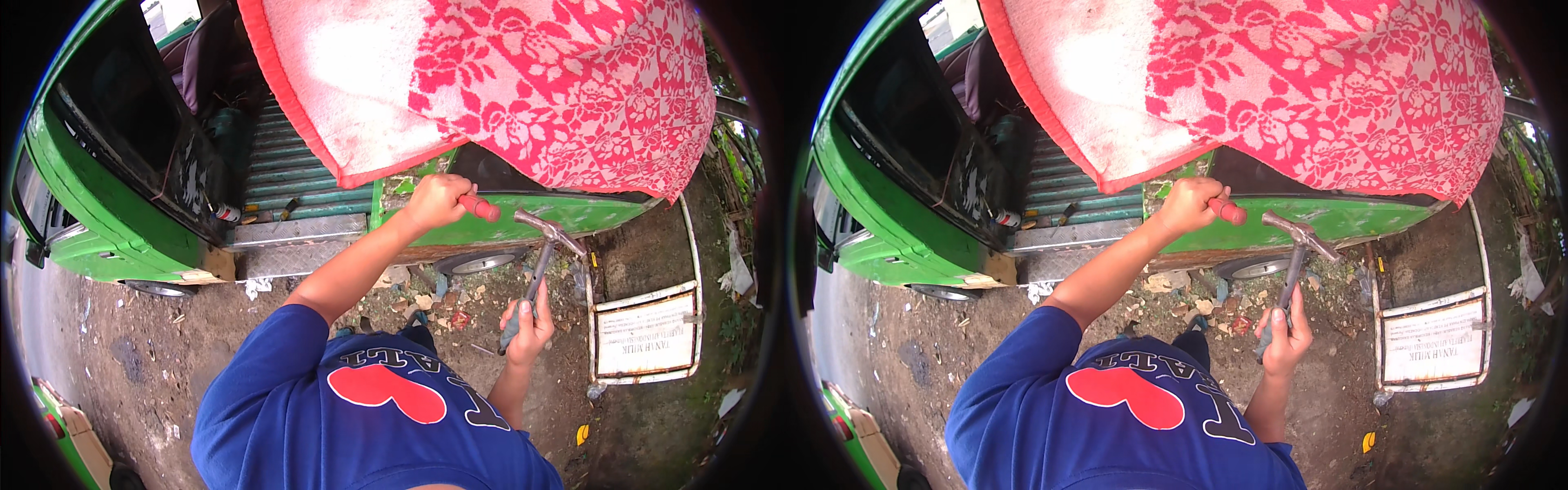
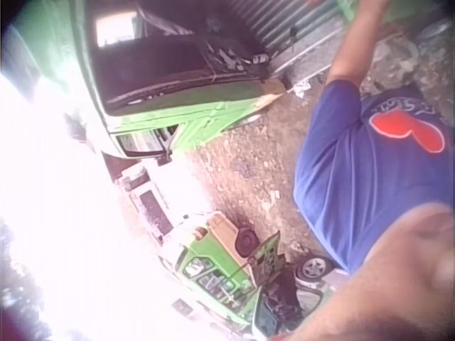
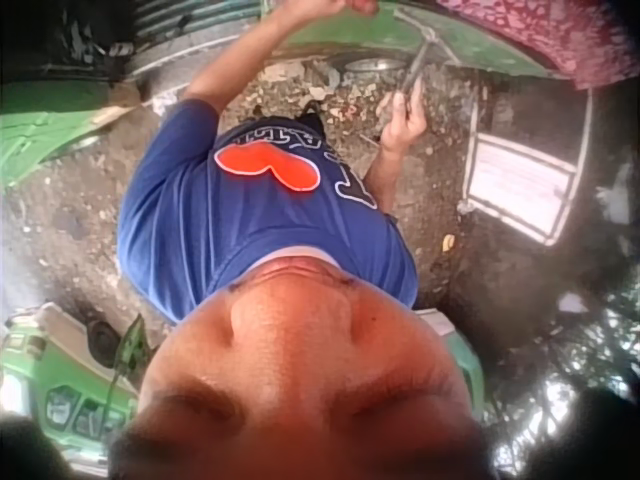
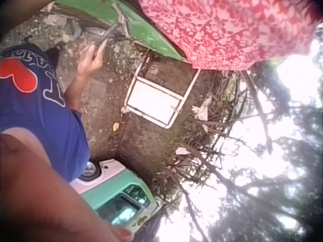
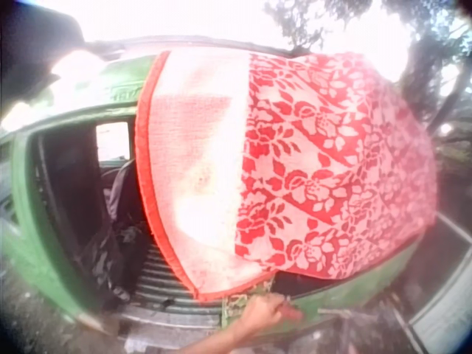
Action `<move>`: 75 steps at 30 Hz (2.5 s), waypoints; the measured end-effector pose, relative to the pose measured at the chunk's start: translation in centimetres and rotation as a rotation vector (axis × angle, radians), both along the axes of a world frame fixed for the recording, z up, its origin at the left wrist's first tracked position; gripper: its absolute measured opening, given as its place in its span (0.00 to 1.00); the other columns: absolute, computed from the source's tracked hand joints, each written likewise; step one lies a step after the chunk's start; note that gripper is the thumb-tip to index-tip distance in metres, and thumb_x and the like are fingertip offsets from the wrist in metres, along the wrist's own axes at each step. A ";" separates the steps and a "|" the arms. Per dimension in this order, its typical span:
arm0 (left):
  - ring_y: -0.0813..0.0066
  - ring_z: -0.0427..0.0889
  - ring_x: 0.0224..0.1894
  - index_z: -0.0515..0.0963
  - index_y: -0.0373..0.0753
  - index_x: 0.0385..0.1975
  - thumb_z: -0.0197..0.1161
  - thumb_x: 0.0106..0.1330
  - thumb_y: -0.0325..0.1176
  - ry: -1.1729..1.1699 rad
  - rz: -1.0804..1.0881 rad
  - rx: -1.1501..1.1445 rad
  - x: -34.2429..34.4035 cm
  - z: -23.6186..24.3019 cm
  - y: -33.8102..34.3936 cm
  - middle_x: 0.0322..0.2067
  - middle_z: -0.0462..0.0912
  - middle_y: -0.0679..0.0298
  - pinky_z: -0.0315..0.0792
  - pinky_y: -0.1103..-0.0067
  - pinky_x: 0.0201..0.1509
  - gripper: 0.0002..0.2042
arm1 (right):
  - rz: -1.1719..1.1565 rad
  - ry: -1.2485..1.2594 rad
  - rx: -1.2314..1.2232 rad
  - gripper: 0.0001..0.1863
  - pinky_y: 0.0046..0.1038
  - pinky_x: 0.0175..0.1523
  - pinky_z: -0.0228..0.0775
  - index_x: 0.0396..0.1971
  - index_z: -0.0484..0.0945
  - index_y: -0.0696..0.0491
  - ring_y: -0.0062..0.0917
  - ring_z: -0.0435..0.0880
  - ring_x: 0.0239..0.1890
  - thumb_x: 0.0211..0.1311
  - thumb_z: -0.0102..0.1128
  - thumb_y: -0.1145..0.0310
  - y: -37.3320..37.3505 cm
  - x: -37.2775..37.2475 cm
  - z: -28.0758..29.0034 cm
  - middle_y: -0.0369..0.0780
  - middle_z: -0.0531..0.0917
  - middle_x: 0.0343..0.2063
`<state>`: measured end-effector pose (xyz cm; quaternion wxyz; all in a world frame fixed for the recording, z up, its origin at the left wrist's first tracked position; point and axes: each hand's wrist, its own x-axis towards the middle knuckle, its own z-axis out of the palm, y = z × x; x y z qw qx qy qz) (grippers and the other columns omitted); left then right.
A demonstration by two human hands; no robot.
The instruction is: The person uses a hammer and a metal punch to repeatedly tap and adjust a small area on the side panel of a green three-wheeled vehicle. The person holds the punch against the panel and strikes it with the hammer throughout the clip.
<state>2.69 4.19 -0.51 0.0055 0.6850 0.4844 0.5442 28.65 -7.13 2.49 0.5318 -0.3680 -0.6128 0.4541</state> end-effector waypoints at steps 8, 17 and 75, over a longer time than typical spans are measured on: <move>0.58 0.82 0.29 0.79 0.40 0.23 0.63 0.52 0.30 0.016 -0.021 -0.003 0.0 -0.3 0.4 0.23 0.81 0.59 0.76 0.66 0.32 0.03 | -0.070 0.074 0.052 0.28 0.22 0.25 0.67 0.66 0.58 0.61 0.17 0.72 0.20 0.68 0.48 0.72 -0.3 -0.3 -0.5 0.38 0.75 0.20; 0.56 0.82 0.29 0.79 0.39 0.23 0.62 0.51 0.30 -0.002 0.033 -0.047 -0.5 0.1 0.1 0.24 0.82 0.57 0.76 0.66 0.33 0.03 | -0.044 -0.096 0.087 0.25 0.22 0.24 0.68 0.65 0.62 0.58 0.17 0.71 0.21 0.68 0.49 0.74 -0.5 0.5 -1.7 0.38 0.74 0.21; 0.59 0.82 0.30 0.79 0.41 0.25 0.60 0.48 0.31 0.044 0.002 -0.006 -0.4 -0.3 -0.2 0.24 0.82 0.61 0.76 0.67 0.32 0.05 | 0.003 0.081 0.000 0.26 0.22 0.24 0.70 0.65 0.60 0.60 0.18 0.72 0.22 0.68 0.50 0.73 0.7 0.0 -0.6 0.38 0.75 0.22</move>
